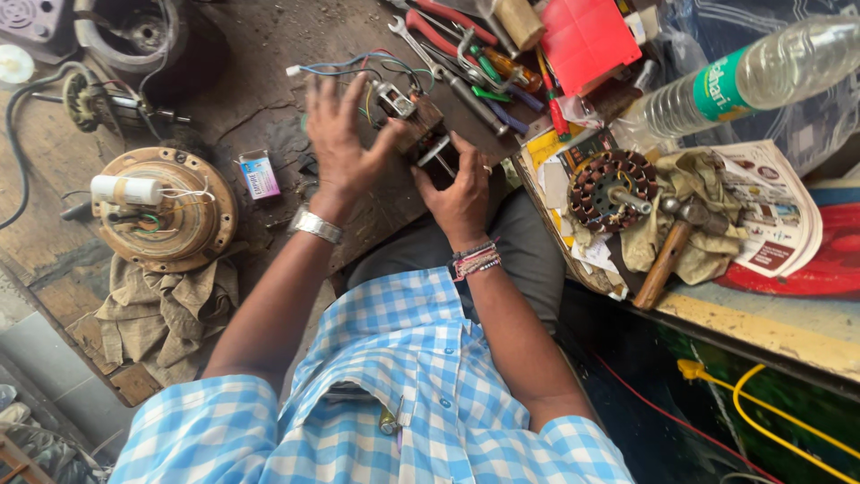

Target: The person works on electrical motor components at a cluttered workbench. They handle a circular stator, wrap white tape around a central hub, and use pliers and a screwdriver to adjust wires and small parts on a cylindrical motor assembly. The person repeatedly picks up and sets down tools while manipulating the components.

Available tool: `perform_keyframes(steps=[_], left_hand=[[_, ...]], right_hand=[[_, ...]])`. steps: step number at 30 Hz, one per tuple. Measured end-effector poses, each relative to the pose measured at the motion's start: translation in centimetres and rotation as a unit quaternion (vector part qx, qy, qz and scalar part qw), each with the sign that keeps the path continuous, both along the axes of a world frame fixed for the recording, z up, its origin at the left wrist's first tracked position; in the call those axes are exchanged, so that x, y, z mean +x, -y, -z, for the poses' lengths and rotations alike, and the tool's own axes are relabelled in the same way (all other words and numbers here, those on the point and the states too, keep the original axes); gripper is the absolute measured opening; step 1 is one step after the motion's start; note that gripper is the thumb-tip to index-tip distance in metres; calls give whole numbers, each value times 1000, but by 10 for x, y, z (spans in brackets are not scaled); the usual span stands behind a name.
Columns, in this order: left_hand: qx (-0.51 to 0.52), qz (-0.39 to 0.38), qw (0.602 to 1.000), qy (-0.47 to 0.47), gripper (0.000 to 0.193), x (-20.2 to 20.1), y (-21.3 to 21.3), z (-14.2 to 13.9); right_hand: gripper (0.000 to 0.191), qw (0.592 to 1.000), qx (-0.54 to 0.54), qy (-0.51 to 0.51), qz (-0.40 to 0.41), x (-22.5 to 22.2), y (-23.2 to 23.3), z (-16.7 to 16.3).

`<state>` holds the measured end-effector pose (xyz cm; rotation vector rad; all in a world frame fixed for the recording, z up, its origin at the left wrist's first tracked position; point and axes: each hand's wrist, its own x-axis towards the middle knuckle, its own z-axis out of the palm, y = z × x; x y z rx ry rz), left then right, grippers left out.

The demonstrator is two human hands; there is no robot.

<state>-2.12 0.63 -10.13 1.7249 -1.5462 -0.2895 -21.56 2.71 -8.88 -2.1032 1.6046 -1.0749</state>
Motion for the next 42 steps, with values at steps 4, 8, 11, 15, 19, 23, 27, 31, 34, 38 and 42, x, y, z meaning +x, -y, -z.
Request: perform_keyframes(steps=[4,8,11,15,19,23,27,31,34,38,42], left_hand=[[-106,-40,993,-20,35,2,-23,1],[-217,108,970,11,29,-19,-70,2],[-59,137,984,-102,25,-37,-87,8],[-61,33,992,-110,55,-40,-70,14],[81,19,981,-178,76,-25,-36,6],[70,81,967,-232,100,-15,-14,-6],[103,96,964,-227,116,-11,5,-7],[107,133,931,-322,127,-8,8,-1],[78,159,920,-350,130,-4,9,2],[96,157,915,-358,124,-2,12,1],[121,160,901,-384,121,0,13,-4]], right_hand=[[70,1000,-13,-3,-6,-2,0,4],[71,1000,-10,7,-7,-2,1,8],[72,1000,-18,2,-4,-2,1,9],[72,1000,-18,-6,-2,-2,0,9],[72,1000,-25,-3,-4,-2,2,7],[71,1000,-24,5,0,-1,0,7],[71,1000,-14,15,7,1,-1,11],[71,1000,-16,6,15,4,-3,15],[74,1000,-13,5,12,4,-6,17],[81,1000,-16,16,15,7,-8,17],[78,998,-40,35,24,9,-7,18]])
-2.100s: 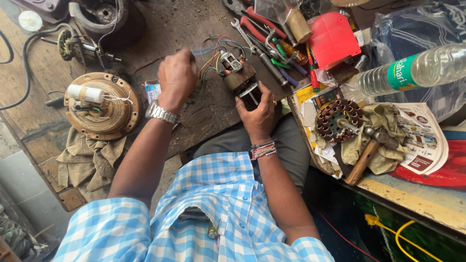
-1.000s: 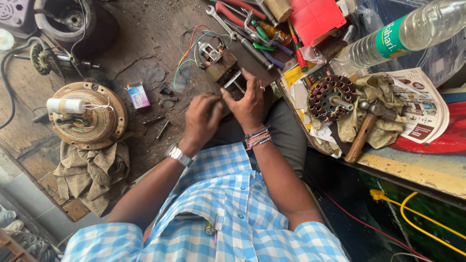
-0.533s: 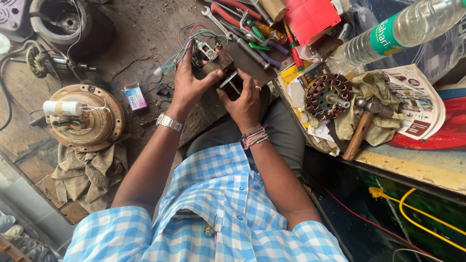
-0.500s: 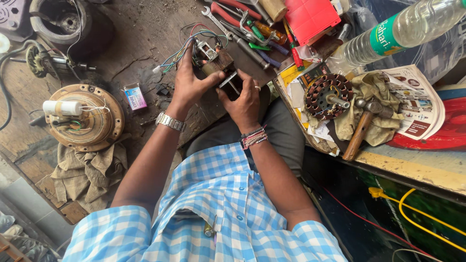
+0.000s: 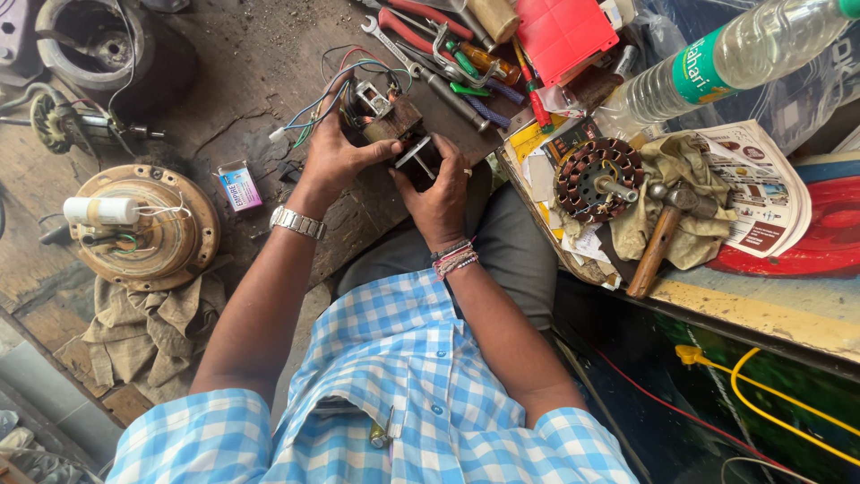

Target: The person works on electrical motor components at a cluttered workbench. They handle a circular stator, wrap white tape around a central hub, and use pliers and a screwdriver to adjust wires and small parts on a cylindrical motor assembly. The person repeatedly picks up and sets down tools while manipulating the components.

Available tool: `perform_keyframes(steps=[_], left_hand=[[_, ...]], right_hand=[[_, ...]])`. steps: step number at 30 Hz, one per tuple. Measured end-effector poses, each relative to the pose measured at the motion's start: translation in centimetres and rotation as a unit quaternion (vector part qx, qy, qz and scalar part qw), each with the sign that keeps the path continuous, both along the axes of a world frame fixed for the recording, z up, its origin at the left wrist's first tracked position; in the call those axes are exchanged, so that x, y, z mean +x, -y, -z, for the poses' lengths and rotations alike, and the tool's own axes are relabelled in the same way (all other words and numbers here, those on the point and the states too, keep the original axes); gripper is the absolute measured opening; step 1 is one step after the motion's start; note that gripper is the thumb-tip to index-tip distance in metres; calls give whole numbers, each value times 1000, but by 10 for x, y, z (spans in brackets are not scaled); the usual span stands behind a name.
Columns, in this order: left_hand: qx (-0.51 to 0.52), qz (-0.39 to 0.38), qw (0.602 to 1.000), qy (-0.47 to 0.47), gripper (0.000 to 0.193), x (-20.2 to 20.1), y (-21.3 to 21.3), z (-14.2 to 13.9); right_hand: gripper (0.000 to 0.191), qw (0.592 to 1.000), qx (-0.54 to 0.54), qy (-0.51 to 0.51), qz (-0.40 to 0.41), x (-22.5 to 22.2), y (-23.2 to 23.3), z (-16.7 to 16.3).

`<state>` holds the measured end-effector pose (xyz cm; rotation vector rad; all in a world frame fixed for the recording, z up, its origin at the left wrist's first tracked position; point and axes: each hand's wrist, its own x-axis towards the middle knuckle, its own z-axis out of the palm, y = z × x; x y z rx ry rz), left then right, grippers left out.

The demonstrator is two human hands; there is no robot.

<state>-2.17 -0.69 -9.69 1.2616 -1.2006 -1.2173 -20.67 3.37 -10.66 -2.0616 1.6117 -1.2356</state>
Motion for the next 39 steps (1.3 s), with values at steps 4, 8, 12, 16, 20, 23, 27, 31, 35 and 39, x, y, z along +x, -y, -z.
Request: perform_keyframes(steps=[4,8,12,16,20,23,27,31,35,39], left_hand=[[-27,16,998,53,119,4,3,-5],[-45,19,998,40,123,5,5,-4],[-23,9,999,20,126,3,4,1],[-77,0,997,-19,133,-1,-6,10],[-150,-19,987,56,134,-3,-19,20],[-158,-26,982,96,134,-2,-22,25],[-144,-10,987,74,134,0,-19,25],[-142,-9,987,72,133,2,-19,23],[-140,-6,988,58,134,2,-18,24],[-147,-13,987,70,134,2,-16,25]], right_hand=[[77,1000,17,9,0,0,-1,1],[76,999,33,20,0,0,0,2],[73,993,99,71,9,-3,2,-2],[72,992,121,26,1,-13,2,-9],[72,998,36,-36,-31,-23,0,-11],[72,997,46,-39,-49,-26,2,-10],[69,995,59,-46,-65,-29,7,-11],[68,993,70,-55,-77,-31,8,-14],[68,995,68,-33,-65,-27,6,-15],[70,998,36,-24,-52,-21,5,-14]])
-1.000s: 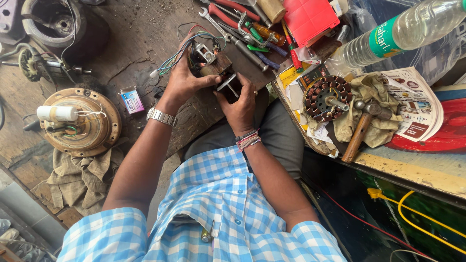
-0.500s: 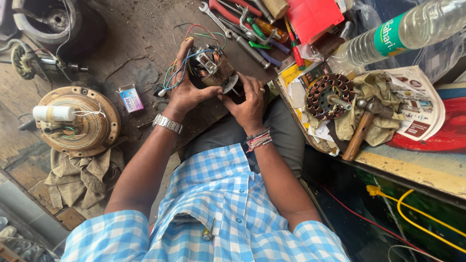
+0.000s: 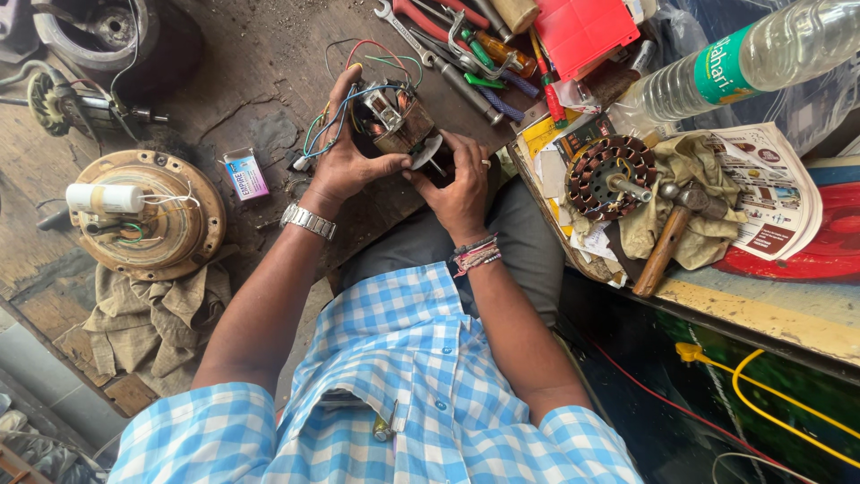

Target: The person works on electrical motor components at a cluttered workbench. They handle a circular stator, wrap white tape around a central hub, and use pliers and a screwdriver to adjust wires and small parts on a cylindrical motor assembly. The person repeatedly picks up and sets down tools while manipulating the components.

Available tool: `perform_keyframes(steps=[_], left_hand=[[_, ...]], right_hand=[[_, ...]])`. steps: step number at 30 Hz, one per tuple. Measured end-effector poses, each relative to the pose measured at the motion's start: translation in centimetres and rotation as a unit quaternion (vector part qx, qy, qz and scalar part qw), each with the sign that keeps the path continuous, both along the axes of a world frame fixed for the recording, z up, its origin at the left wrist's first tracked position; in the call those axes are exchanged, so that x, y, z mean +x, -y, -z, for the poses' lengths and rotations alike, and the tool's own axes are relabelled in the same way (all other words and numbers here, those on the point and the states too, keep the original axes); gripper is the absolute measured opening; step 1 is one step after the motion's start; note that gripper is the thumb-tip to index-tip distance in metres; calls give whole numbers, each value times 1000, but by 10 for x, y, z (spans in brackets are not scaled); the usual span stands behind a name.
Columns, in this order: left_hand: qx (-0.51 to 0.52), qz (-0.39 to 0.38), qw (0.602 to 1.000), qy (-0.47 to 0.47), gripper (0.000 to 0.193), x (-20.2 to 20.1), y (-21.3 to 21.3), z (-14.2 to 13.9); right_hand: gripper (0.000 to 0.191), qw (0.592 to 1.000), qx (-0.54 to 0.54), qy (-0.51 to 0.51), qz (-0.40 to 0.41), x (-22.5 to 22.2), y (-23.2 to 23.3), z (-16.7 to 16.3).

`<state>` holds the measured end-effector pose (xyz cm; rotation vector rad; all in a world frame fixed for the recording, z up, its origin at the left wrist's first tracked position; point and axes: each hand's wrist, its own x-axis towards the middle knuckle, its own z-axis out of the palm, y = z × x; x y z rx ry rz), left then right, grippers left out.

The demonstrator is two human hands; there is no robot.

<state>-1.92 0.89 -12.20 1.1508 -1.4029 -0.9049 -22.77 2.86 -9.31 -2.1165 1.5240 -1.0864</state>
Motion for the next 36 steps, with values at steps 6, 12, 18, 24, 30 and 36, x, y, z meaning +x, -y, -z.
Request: perform_keyframes(steps=[6,12,18,24,30,36], left_hand=[[2,1,1000,3,136,1,0,1],[16,7,1000,-1,136,1,2,3],[-4,19,1000,-6,141,0,3,8],[-10,35,999,-26,141,1,3,11],[-3,38,998,-40,140,0,4,13],[-3,38,998,-43,140,1,5,17]], right_hand=[[76,999,-35,8,27,11,-6,10],[78,998,-47,6,46,19,-9,22],[83,999,-36,29,27,15,-9,22],[77,999,-33,13,29,16,-9,19],[73,998,-43,-1,34,14,-6,15],[75,999,-35,-7,31,12,-6,17]])
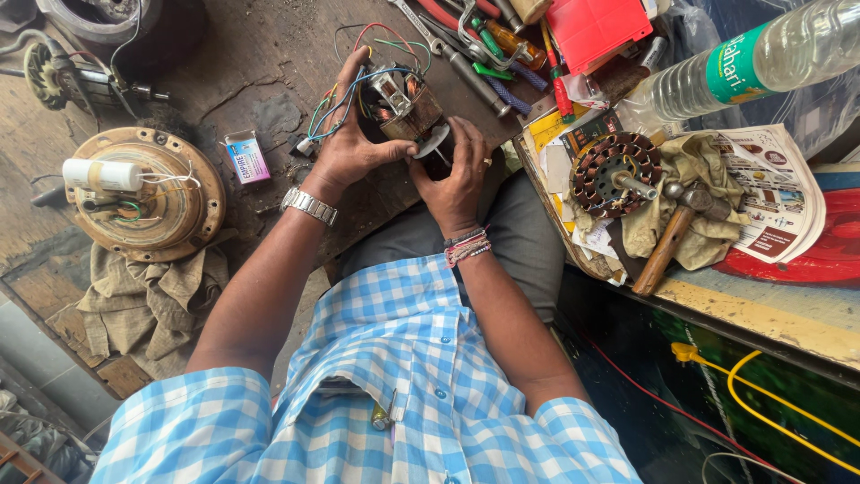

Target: The person works on electrical motor components at a cluttered workbench. They handle a circular stator, wrap white tape around a central hub, and use pliers and a screwdriver to adjust wires and small parts on a cylindrical motor assembly. The person repeatedly picks up and sets down tools while manipulating the components.

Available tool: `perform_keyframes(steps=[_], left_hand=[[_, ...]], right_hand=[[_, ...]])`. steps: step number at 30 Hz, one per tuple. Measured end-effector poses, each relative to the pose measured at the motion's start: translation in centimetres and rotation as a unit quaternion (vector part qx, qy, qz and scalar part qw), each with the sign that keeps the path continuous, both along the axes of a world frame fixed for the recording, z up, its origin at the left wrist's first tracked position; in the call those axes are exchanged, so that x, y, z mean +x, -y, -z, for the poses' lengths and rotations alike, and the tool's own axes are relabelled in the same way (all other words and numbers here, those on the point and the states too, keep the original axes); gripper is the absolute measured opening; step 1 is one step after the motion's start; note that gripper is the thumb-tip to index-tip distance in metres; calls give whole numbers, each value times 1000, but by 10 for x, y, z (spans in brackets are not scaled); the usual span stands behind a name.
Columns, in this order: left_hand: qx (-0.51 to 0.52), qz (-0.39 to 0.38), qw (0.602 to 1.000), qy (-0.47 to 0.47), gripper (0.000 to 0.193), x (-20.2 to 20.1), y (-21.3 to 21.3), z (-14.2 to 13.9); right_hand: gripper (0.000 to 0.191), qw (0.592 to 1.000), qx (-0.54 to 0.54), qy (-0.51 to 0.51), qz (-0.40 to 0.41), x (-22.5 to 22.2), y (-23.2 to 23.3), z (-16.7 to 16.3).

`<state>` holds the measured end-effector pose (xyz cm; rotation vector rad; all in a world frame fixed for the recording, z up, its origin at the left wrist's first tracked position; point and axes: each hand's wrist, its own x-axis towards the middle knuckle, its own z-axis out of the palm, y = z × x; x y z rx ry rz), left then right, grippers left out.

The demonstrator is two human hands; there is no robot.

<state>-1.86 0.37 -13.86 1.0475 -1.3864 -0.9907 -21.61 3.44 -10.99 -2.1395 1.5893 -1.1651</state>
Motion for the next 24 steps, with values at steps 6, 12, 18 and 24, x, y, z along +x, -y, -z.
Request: perform_keyframes(steps=[6,12,18,24], left_hand=[[9,0,1000,5,140,1,-1,-2],[-3,-9,999,35,137,3,-1,-6],[-10,4,1000,-1,140,-2,1,-8],[0,-15,1000,25,137,-4,2,-12]], right_hand=[[74,999,51,-16,-9,-6,2,3],[87,998,20,-37,-47,-7,2,1],[88,999,8,-17,-44,-4,1,-3],[81,999,-5,3,-53,-7,1,-4]])
